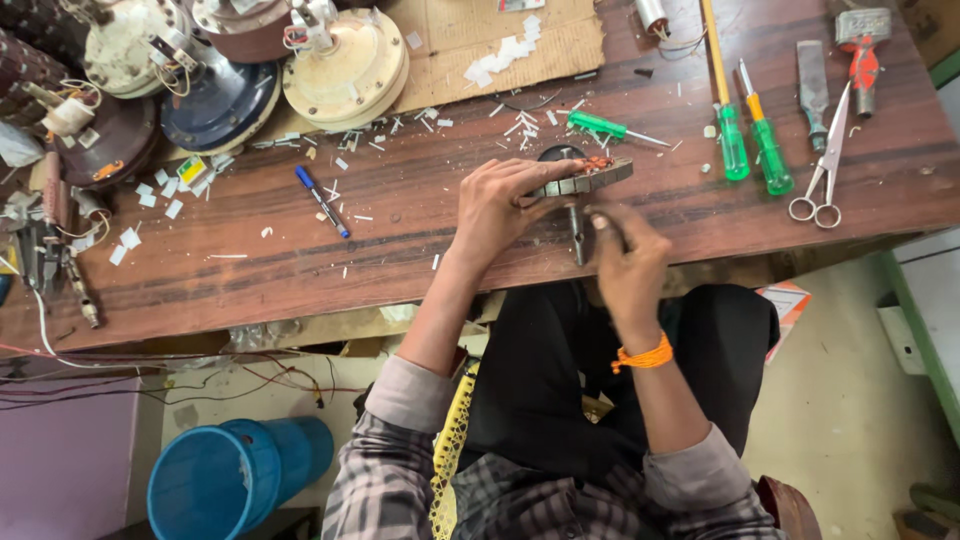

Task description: The person sits at a workbench assembling a small motor armature, pressing copper wire coil ends into the slots of a commutator mounted on a shaft. They use a marker pen to push the wires down into place and a screwdriver at one point, working around the disc slot by slot.

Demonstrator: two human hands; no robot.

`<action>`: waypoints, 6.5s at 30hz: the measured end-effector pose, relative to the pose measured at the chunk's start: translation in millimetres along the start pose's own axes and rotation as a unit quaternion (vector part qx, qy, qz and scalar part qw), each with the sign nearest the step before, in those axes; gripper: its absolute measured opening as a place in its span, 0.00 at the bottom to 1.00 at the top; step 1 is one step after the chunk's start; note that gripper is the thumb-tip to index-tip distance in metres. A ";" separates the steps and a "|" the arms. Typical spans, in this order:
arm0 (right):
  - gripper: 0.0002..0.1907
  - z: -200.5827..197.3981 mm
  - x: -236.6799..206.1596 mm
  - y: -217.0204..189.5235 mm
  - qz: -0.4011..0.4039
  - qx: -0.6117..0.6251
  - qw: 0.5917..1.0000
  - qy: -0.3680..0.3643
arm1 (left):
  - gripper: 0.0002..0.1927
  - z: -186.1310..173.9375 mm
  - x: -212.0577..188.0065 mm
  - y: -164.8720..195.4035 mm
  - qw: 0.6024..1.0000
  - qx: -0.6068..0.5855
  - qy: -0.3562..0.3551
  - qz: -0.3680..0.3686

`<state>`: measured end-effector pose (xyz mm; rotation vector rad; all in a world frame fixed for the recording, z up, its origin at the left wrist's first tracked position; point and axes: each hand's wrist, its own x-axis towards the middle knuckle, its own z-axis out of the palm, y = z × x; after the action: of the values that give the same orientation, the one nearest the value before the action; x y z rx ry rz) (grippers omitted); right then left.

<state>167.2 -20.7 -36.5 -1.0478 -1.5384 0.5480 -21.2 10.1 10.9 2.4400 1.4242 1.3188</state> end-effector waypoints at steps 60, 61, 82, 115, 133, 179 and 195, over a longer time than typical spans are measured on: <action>0.09 -22.2 133.6 -49.3 0.064 -0.168 0.920 -0.349 | 0.07 72.6 -50.0 50.2 0.685 -0.577 0.195 -0.399; 0.09 -22.1 137.4 -45.4 0.070 -0.179 0.914 -0.357 | 0.07 73.6 -49.0 50.5 0.675 -0.584 0.200 -0.405; 0.09 -70.2 133.8 -18.3 0.142 -0.044 0.951 -0.272 | 0.42 -8.2 -8.7 14.1 0.993 0.047 0.022 0.101; 0.06 -32.3 1.8 12.0 -0.097 -0.070 0.982 -0.147 | 0.16 19.9 -40.9 1.7 0.961 0.187 0.061 0.192; 0.05 -36.4 101.9 -67.4 -0.051 -0.174 0.942 -0.281 | 0.06 61.7 -50.8 52.2 0.896 -0.305 0.235 -0.221; 0.06 -55.8 50.9 -52.1 -0.086 -0.195 0.947 -0.240 | 0.36 23.8 -20.0 0.8 0.954 -0.288 0.019 -0.082; 0.05 -59.1 4.1 -23.1 -0.017 -0.081 0.977 -0.195 | 0.16 25.7 -45.1 8.8 0.954 0.205 0.111 0.189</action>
<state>215.9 -40.5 -0.7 -1.0775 -1.9696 0.6412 -7.9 -18.2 -31.4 3.0451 1.4528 1.5417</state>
